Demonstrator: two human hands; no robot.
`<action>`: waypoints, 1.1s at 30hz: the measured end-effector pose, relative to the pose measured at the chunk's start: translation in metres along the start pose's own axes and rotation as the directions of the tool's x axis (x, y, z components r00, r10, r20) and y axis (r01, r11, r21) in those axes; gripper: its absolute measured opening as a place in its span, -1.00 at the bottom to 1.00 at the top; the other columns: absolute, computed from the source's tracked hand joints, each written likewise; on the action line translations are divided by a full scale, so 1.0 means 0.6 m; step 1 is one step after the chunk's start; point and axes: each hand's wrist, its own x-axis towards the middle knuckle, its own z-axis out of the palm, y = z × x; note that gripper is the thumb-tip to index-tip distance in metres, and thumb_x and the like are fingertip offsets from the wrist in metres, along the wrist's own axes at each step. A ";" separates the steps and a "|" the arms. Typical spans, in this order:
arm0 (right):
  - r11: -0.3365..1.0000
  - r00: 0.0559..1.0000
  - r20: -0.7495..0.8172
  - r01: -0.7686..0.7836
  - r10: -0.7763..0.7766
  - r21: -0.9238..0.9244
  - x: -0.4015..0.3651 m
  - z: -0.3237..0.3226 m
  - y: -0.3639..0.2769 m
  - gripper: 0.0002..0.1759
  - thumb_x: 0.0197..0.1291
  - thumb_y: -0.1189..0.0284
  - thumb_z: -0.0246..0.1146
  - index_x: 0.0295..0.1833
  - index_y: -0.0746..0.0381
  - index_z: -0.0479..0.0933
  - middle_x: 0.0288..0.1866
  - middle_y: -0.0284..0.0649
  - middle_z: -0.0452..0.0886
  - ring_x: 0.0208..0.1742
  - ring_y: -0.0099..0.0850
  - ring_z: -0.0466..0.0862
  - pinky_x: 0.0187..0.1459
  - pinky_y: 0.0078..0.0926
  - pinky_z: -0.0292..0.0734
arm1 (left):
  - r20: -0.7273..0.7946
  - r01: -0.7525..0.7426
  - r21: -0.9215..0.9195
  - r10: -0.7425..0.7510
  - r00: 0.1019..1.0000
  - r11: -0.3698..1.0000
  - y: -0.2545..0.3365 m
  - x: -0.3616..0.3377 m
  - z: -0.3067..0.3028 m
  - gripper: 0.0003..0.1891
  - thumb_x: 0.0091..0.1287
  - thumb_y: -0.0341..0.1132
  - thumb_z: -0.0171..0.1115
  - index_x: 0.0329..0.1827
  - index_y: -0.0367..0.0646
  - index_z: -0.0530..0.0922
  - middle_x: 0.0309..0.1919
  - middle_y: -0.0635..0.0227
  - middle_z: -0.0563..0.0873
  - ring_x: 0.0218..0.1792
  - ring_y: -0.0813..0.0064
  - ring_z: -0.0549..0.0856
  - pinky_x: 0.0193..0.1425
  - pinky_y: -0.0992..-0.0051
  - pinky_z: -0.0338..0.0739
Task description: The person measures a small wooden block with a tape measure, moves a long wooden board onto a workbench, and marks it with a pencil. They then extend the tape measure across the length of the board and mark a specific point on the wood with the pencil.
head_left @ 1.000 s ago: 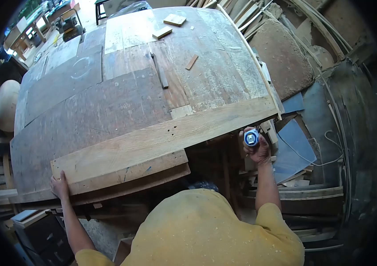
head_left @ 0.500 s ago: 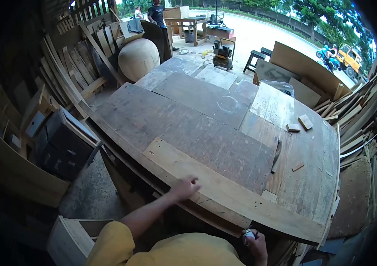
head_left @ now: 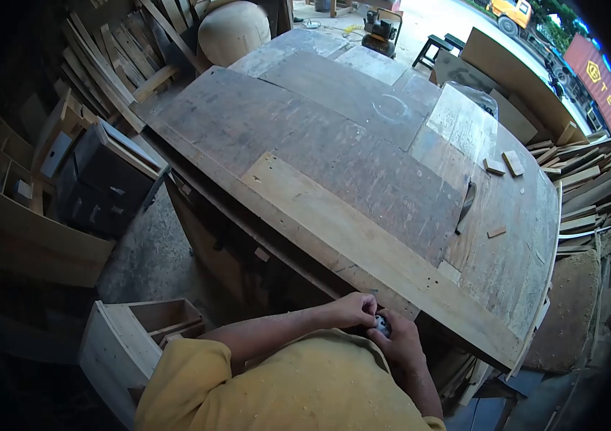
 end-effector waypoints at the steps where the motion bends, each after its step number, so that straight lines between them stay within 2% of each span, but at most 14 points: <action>1: 0.999 1.000 -0.012 -0.002 0.002 -0.044 -0.001 -0.002 0.004 -0.51 0.08 0.21 0.45 0.09 0.21 0.61 -0.15 0.01 0.72 -0.13 -0.03 0.75 -0.07 -0.19 0.63 | 0.005 0.022 -0.018 -0.022 1.000 1.000 0.018 -0.007 -0.005 -0.74 0.16 -0.29 0.45 -0.27 -0.17 0.52 -0.43 0.51 0.53 -0.38 0.66 0.44 -0.33 0.54 0.35; 3: 0.978 0.994 0.026 -0.103 0.109 -0.180 -0.011 -0.016 0.027 -0.47 0.14 0.12 0.39 0.14 0.19 0.56 -0.13 -0.06 0.70 -0.16 -0.06 0.74 -0.12 -0.14 0.62 | -0.074 -0.068 0.000 0.068 0.995 0.998 0.026 -0.008 -0.037 -0.77 0.16 -0.32 0.44 -0.27 -0.13 0.52 -0.43 0.51 0.55 -0.39 0.67 0.47 -0.35 0.56 0.35; 5: 0.943 0.991 -0.063 -0.130 0.116 -0.307 -0.030 -0.035 0.070 -0.50 0.16 0.14 0.39 0.14 0.17 0.56 -0.12 -0.07 0.68 -0.16 -0.06 0.73 -0.11 -0.12 0.61 | -0.139 -0.057 -0.297 0.016 0.990 0.953 0.032 -0.008 -0.117 -0.80 0.19 -0.36 0.43 -0.26 -0.10 0.53 -0.42 0.51 0.56 -0.39 0.67 0.52 -0.34 0.60 0.38; 7: 0.901 0.974 -0.170 -0.203 0.147 -0.384 -0.057 -0.061 0.116 -0.51 0.16 0.14 0.39 0.13 0.16 0.56 -0.12 -0.08 0.66 -0.17 -0.03 0.72 -0.13 -0.10 0.61 | -0.390 -0.213 -0.212 0.118 0.913 0.954 0.034 0.000 -0.242 -0.82 0.21 -0.39 0.42 -0.24 -0.09 0.55 -0.42 0.51 0.57 -0.41 0.68 0.54 -0.34 0.62 0.39; 9: 0.840 0.951 -0.231 -0.291 0.203 -0.458 -0.085 -0.088 0.161 -0.53 0.16 0.15 0.40 0.13 0.10 0.56 -0.14 -0.08 0.65 -0.18 -0.01 0.72 -0.15 -0.08 0.61 | -0.536 -0.190 -0.095 0.110 0.837 0.977 0.060 -0.019 -0.383 -0.82 0.23 -0.40 0.43 -0.22 -0.12 0.56 -0.42 0.53 0.57 -0.44 0.70 0.51 -0.32 0.63 0.41; 11: 0.823 0.939 -0.277 -0.319 0.205 -0.470 -0.103 -0.106 0.196 -0.56 0.16 0.16 0.41 0.12 0.05 0.57 -0.15 -0.09 0.64 -0.20 -0.01 0.72 -0.18 -0.07 0.62 | -0.682 -0.344 -0.103 0.186 0.708 0.933 0.074 -0.036 -0.489 -0.83 0.24 -0.39 0.44 -0.23 -0.12 0.57 -0.43 0.53 0.57 -0.45 0.69 0.50 -0.34 0.61 0.41; 13: 0.812 0.928 -0.306 -0.344 0.215 -0.472 -0.093 -0.120 0.199 -0.58 0.17 0.18 0.40 0.11 0.03 0.57 -0.13 -0.10 0.64 -0.18 -0.03 0.72 -0.17 -0.08 0.62 | -0.756 -0.313 0.034 0.229 0.613 0.949 0.065 -0.036 -0.577 -0.86 0.25 -0.40 0.42 -0.21 -0.12 0.60 -0.40 0.53 0.61 -0.43 0.67 0.53 -0.33 0.60 0.43; 16: 0.809 0.923 -0.330 -0.343 0.197 -0.477 -0.061 -0.115 0.180 -0.61 0.17 0.22 0.40 0.10 0.02 0.59 -0.11 -0.12 0.65 -0.14 -0.06 0.72 -0.13 -0.09 0.63 | -0.808 -0.308 0.233 0.360 0.466 0.922 0.018 0.000 -0.647 -0.86 0.24 -0.39 0.41 -0.19 -0.17 0.65 -0.35 0.50 0.68 -0.39 0.61 0.61 -0.26 0.57 0.52; 19: 0.811 0.932 -0.354 -0.262 0.072 -0.523 -0.016 -0.095 0.187 -0.61 0.15 0.15 0.41 0.07 0.00 0.60 -0.22 -0.11 0.64 -0.27 -0.07 0.73 -0.26 -0.09 0.63 | -0.917 -0.137 0.302 0.326 0.230 0.944 -0.009 0.029 -0.667 -0.83 0.22 -0.37 0.41 -0.17 -0.22 0.69 -0.34 0.45 0.73 -0.33 0.58 0.68 -0.13 0.54 0.59; 21: 0.793 0.931 -0.359 -0.263 0.060 -0.550 0.004 -0.086 0.189 -0.59 0.14 0.09 0.40 0.07 -0.01 0.61 -0.23 -0.11 0.65 -0.30 -0.07 0.74 -0.28 -0.08 0.64 | -0.924 -0.062 0.353 0.358 0.133 0.933 -0.046 0.052 -0.694 -0.78 0.20 -0.33 0.39 -0.11 -0.18 0.72 -0.29 0.31 0.81 -0.23 0.48 0.78 -0.06 0.43 0.65; 24: 0.786 0.933 -0.343 -0.291 0.108 -0.545 0.022 -0.089 0.179 -0.59 0.15 0.09 0.39 0.07 -0.01 0.62 -0.20 -0.11 0.66 -0.27 -0.06 0.74 -0.23 -0.08 0.64 | -0.945 0.131 0.326 0.320 0.068 0.936 -0.065 0.067 -0.695 -0.75 0.23 -0.24 0.36 -0.07 -0.10 0.73 -0.22 0.25 0.83 -0.16 0.30 0.81 -0.01 0.31 0.67; 27: 0.775 0.930 -0.318 -0.337 0.185 -0.535 0.027 -0.087 0.176 -0.57 0.16 0.10 0.40 0.10 -0.01 0.61 -0.15 -0.13 0.68 -0.18 -0.07 0.75 -0.15 -0.09 0.64 | -0.948 0.239 0.318 0.311 0.066 0.917 -0.033 0.058 -0.653 -0.74 0.25 -0.16 0.34 -0.09 -0.05 0.74 -0.20 0.22 0.82 -0.12 0.18 0.80 -0.01 0.23 0.66; 30: 0.772 0.929 -0.332 -0.330 0.163 -0.543 0.029 -0.091 0.187 -0.60 0.15 0.12 0.41 0.07 -0.01 0.63 -0.17 -0.14 0.68 -0.19 -0.10 0.75 -0.17 -0.11 0.65 | -0.949 0.315 0.315 0.296 0.107 0.895 -0.012 0.048 -0.630 -0.73 0.24 -0.13 0.35 -0.11 -0.06 0.74 -0.20 0.20 0.82 -0.12 0.16 0.79 -0.02 0.21 0.66; 33: 0.772 0.928 -0.346 -0.322 0.142 -0.548 0.031 -0.086 0.199 -0.61 0.12 0.14 0.41 0.05 0.00 0.63 -0.18 -0.14 0.68 -0.21 -0.09 0.75 -0.19 -0.10 0.65 | -0.939 0.340 0.345 0.327 0.110 0.875 -0.028 0.062 -0.647 -0.74 0.23 -0.14 0.36 -0.12 -0.08 0.74 -0.21 0.18 0.82 -0.12 0.14 0.79 -0.04 0.19 0.66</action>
